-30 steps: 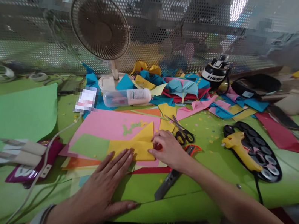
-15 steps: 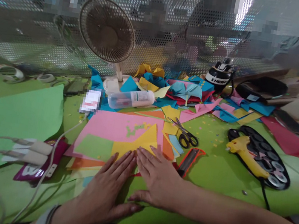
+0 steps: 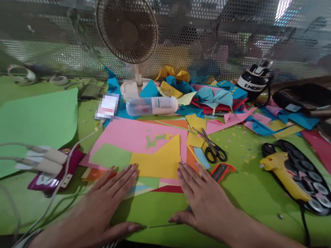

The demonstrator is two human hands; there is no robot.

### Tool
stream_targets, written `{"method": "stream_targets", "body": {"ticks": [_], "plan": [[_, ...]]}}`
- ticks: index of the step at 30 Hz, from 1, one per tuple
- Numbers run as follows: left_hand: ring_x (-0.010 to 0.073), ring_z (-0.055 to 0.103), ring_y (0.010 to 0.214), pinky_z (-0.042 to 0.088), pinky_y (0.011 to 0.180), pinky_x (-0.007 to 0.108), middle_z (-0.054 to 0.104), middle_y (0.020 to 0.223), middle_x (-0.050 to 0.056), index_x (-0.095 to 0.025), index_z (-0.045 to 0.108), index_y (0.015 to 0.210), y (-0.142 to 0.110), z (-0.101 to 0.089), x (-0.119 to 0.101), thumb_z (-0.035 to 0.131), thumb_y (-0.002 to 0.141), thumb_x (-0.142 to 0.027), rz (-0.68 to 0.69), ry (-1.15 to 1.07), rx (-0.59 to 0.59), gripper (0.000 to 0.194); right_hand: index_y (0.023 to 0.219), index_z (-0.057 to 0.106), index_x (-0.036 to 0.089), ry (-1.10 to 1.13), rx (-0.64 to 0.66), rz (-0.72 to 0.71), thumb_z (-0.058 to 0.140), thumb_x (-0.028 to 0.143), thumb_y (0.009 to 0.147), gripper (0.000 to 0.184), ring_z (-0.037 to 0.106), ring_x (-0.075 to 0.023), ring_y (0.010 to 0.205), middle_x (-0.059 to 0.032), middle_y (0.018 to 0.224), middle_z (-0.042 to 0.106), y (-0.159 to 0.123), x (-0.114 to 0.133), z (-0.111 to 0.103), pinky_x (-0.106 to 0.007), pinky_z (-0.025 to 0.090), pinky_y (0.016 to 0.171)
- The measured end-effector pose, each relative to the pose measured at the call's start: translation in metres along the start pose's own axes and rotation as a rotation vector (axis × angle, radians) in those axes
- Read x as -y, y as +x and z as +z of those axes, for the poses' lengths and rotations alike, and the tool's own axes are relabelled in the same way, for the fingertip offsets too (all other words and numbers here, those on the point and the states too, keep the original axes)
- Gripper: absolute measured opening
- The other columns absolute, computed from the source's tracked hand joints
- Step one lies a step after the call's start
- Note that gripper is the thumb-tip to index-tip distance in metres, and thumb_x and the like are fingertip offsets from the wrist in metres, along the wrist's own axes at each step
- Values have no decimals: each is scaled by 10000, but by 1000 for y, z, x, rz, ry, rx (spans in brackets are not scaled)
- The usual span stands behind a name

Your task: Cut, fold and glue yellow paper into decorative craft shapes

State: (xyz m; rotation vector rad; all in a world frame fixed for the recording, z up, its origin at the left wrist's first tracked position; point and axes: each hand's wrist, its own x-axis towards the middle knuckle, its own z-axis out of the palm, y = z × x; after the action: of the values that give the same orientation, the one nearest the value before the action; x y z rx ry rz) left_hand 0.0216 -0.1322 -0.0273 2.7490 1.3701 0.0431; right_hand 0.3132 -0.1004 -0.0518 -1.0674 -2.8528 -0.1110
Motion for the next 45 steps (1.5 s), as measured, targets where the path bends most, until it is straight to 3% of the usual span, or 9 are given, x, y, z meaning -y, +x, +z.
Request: {"method": "stream_targets", "body": {"ticks": [7, 10, 12, 14, 17, 29, 36, 40, 45], "plan": [[278, 255, 1350, 214, 1088, 459, 266, 1480, 130, -120, 242, 1423, -6, 3, 5, 325, 793, -700, 11, 48, -60, 860, 1177, 569, 63, 88, 17, -13, 425, 602, 844, 650, 474, -326, 1191, -213, 1260, 541, 21, -7, -33, -462, 373, 972], [272, 244, 1355, 194, 1099, 452, 273, 1478, 132, -116, 211, 1431, -6, 5, 3, 326, 792, -702, 12, 56, -88, 875, 831, 648, 144, 291, 73, 188, 430, 447, 893, 379, 646, -256, 837, -120, 864, 697, 62, -2, -57, -371, 479, 725], [270, 241, 1356, 183, 1102, 454, 259, 1482, 134, -124, 185, 1438, -7, 5, 3, 324, 795, -700, 14, 58, -89, 874, 667, 586, 161, 578, 253, 305, 465, 437, 870, 364, 635, -176, 588, -43, 610, 654, 93, 3, -59, -280, 463, 560], [270, 234, 1359, 172, 1104, 458, 234, 1489, 138, -127, 179, 1439, -7, 6, 2, 318, 799, -698, 16, 64, -79, 869, 618, 535, 163, 943, 604, 351, 507, 419, 843, 343, 588, -119, 445, 11, 501, 597, 119, 6, -51, -218, 423, 454], [264, 216, 1365, 162, 1107, 455, 211, 1493, 141, -123, 183, 1436, -8, 6, 3, 316, 806, -692, 21, 74, -67, 859, 546, 526, 148, 1060, 805, 395, 539, 379, 827, 364, 529, -86, 355, 36, 418, 548, 140, 8, -32, -190, 385, 404], [278, 244, 1354, 163, 1101, 455, 253, 1482, 145, -101, 202, 1430, -8, 11, 6, 333, 802, -689, 40, 99, -118, 870, 513, 551, 149, 1036, 816, 490, 592, 561, 724, 465, 485, -73, 332, 29, 389, 550, 87, -40, -26, -183, 350, 378], [280, 363, 1295, 222, 1074, 471, 392, 1422, 133, -152, 336, 1383, -3, 3, 7, 340, 796, -691, 27, 73, -135, 797, 533, 552, 149, 1039, 787, 553, 615, 568, 698, 455, 477, -61, 328, 21, 414, 582, 64, -65, -47, -175, 327, 373], [280, 550, 1090, 389, 940, 454, 607, 1198, 114, -192, 586, 1126, 20, -26, -1, 364, 829, -632, -82, -20, -117, 575, 567, 549, 157, 1092, 749, 519, 631, 601, 664, 462, 522, -83, 359, 19, 440, 598, 86, -49, -47, -187, 331, 374], [233, 621, 651, 442, 566, 328, 676, 727, 81, -167, 629, 844, 67, -46, -14, 375, 860, -542, -340, -241, -82, 452, 559, 521, 164, 1066, 791, 453, 647, 521, 687, 400, 570, -103, 397, 19, 447, 610, 100, -41, -22, -185, 301, 378]]}}
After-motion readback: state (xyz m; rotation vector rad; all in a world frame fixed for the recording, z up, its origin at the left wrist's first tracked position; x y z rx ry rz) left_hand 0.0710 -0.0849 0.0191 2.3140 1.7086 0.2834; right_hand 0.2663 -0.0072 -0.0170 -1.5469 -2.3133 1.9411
